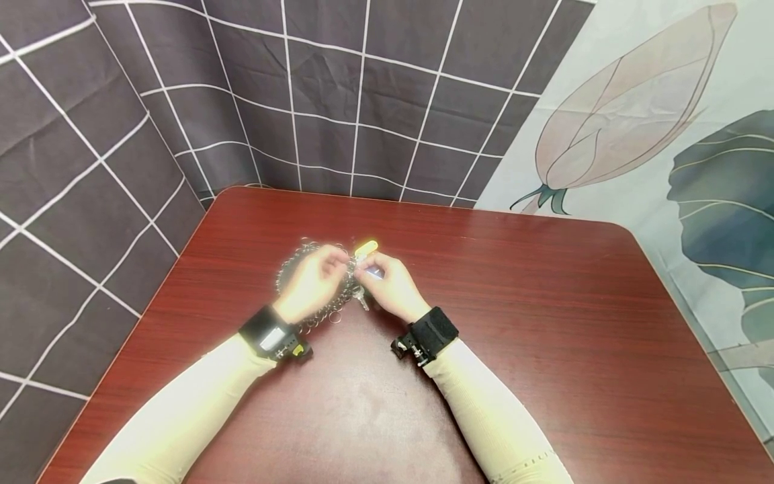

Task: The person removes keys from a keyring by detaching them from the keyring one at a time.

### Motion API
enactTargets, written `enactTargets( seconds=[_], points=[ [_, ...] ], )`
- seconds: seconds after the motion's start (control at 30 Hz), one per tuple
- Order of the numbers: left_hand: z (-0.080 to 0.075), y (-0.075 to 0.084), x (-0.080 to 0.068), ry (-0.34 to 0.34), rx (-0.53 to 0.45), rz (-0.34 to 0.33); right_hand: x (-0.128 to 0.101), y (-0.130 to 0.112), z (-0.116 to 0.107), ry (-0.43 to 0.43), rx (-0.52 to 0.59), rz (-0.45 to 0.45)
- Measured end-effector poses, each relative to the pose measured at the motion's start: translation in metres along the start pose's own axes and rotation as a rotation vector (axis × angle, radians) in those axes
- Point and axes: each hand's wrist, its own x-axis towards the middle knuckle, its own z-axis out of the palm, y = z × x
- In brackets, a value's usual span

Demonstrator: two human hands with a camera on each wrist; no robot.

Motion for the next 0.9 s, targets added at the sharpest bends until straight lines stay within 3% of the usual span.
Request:
enactTargets(
  seconds=[0.33,0.9],
  points=[
    [-0.0004,-0.0013,0.0005,0.002,0.003,0.033,0.001,-0.0008,-0.0019,0.027,-0.051,-0.016],
    [-0.0014,0.0007,-0.0015,-0.055,0.058,-0.014,0.0014,0.0007,-0.0023,0.041,-0.04,-0.004]
  ],
)
